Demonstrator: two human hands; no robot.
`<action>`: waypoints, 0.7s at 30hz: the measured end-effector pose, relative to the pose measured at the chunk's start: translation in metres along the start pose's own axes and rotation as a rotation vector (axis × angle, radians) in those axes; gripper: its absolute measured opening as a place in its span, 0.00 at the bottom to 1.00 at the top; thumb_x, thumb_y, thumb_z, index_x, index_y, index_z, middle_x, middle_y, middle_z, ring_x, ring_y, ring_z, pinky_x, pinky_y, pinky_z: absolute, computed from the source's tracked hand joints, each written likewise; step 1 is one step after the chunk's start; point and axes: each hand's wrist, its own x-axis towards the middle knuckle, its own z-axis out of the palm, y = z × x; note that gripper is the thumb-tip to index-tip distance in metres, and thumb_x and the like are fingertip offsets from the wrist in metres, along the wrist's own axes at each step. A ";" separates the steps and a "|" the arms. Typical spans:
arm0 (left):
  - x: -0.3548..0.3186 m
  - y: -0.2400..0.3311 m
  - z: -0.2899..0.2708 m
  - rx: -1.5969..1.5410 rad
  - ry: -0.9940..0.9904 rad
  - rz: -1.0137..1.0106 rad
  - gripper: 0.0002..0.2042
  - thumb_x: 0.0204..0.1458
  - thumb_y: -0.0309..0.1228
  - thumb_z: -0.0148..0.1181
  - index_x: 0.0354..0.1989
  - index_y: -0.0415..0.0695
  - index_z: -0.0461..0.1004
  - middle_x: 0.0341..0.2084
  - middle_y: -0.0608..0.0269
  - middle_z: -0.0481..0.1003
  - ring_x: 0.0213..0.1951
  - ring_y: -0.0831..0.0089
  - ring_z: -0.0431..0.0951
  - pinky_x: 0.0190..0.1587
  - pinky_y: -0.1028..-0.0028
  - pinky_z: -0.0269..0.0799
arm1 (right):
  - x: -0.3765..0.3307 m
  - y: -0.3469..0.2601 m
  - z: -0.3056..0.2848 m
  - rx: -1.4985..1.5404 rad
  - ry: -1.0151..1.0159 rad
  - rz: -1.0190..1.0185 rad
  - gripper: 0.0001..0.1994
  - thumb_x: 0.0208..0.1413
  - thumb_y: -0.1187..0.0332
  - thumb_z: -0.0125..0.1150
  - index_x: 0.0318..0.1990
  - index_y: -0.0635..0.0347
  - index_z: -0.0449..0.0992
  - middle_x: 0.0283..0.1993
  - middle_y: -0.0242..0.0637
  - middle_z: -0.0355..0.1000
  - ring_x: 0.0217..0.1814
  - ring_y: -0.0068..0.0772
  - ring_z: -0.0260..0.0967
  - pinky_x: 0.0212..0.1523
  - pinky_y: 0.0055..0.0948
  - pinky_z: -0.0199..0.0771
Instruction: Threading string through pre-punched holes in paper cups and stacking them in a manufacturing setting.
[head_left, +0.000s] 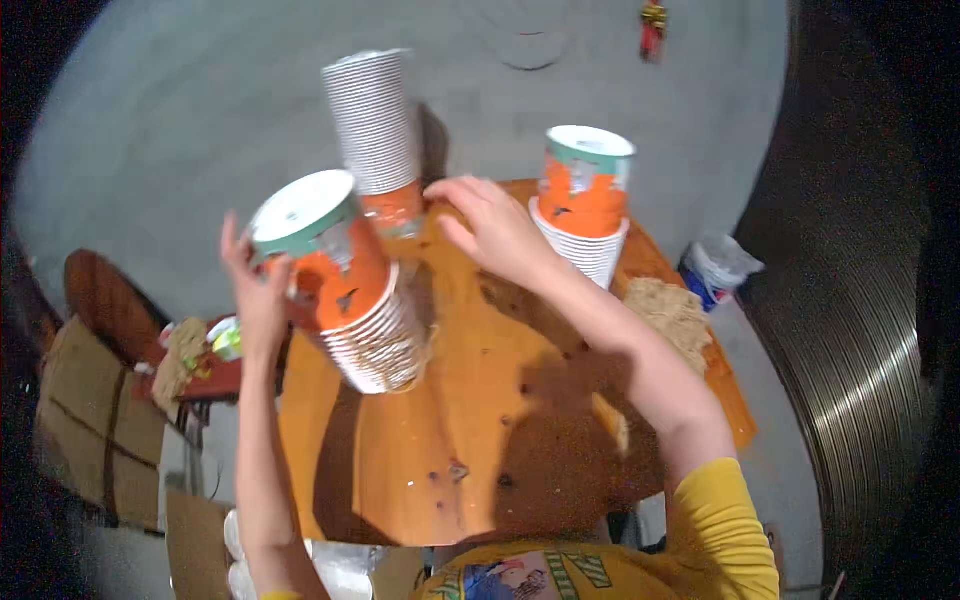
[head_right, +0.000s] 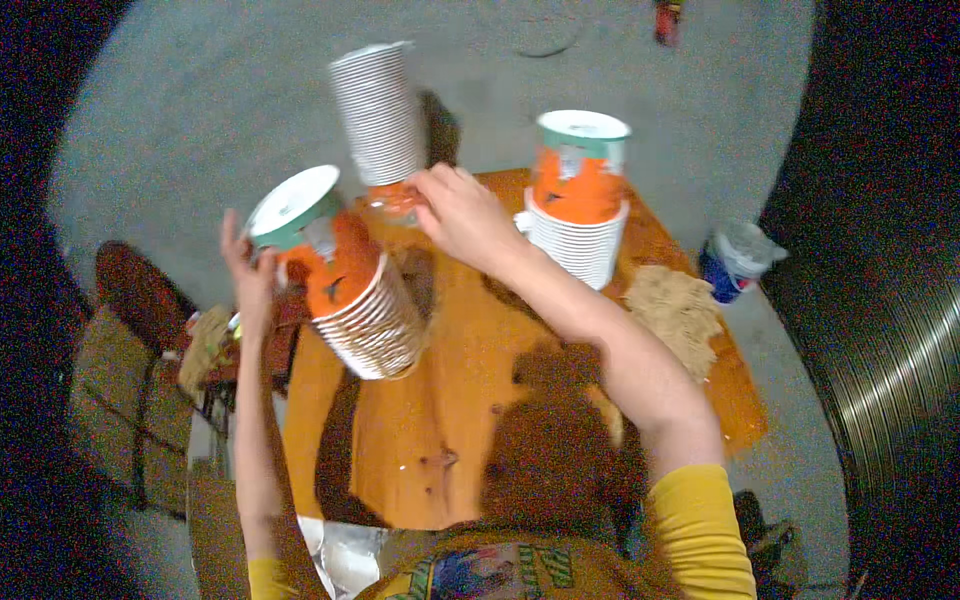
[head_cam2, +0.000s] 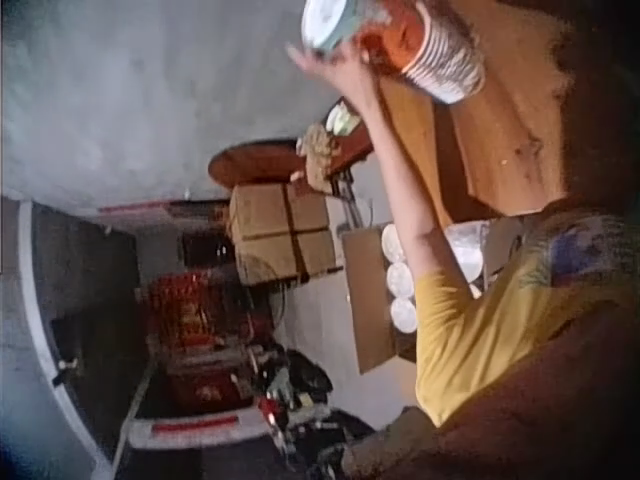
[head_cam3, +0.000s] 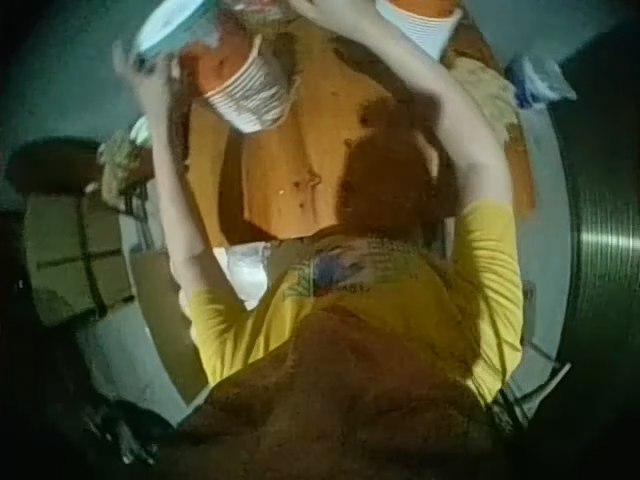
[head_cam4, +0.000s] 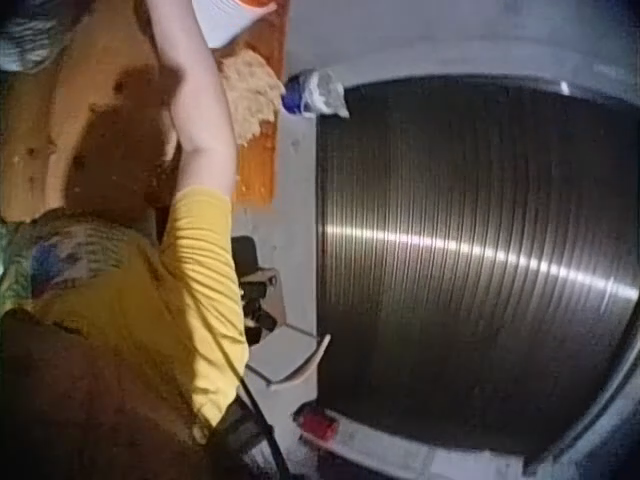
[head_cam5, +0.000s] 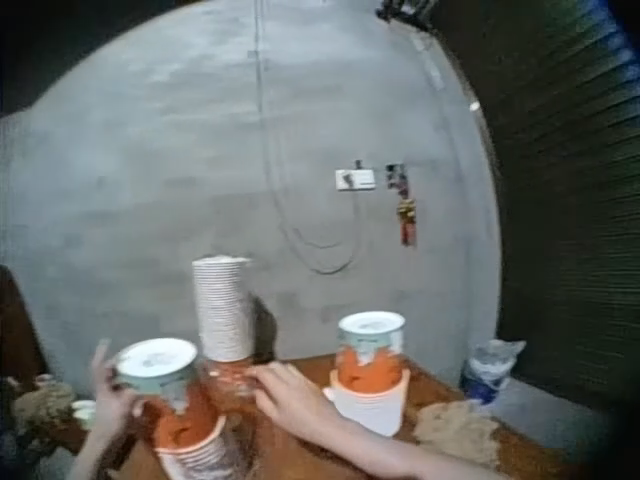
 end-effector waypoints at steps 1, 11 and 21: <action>-0.008 -0.001 -0.008 0.151 0.077 0.118 0.36 0.49 0.31 0.55 0.67 0.48 0.45 0.60 0.52 0.56 0.59 0.61 0.59 0.60 0.61 0.55 | 0.002 0.007 -0.018 -0.092 0.084 -0.049 0.16 0.49 0.69 0.58 0.47 0.59 0.70 0.47 0.43 0.69 0.50 0.47 0.65 0.51 0.40 0.66; -0.117 0.052 0.061 0.188 0.180 0.618 0.22 0.57 0.39 0.50 0.55 0.38 0.59 0.57 0.47 0.60 0.59 0.57 0.61 0.61 0.61 0.54 | -0.018 0.114 -0.130 -0.583 -0.071 0.405 0.13 0.46 0.62 0.63 0.39 0.55 0.73 0.42 0.40 0.70 0.50 0.46 0.65 0.49 0.45 0.67; -0.183 0.034 0.138 0.026 -0.378 0.287 0.16 0.48 0.26 0.56 0.47 0.39 0.67 0.49 0.49 0.65 0.57 0.49 0.62 0.59 0.56 0.57 | -0.009 0.122 -0.151 -0.450 -0.086 0.389 0.08 0.47 0.65 0.60 0.35 0.54 0.74 0.39 0.39 0.70 0.45 0.45 0.68 0.44 0.42 0.70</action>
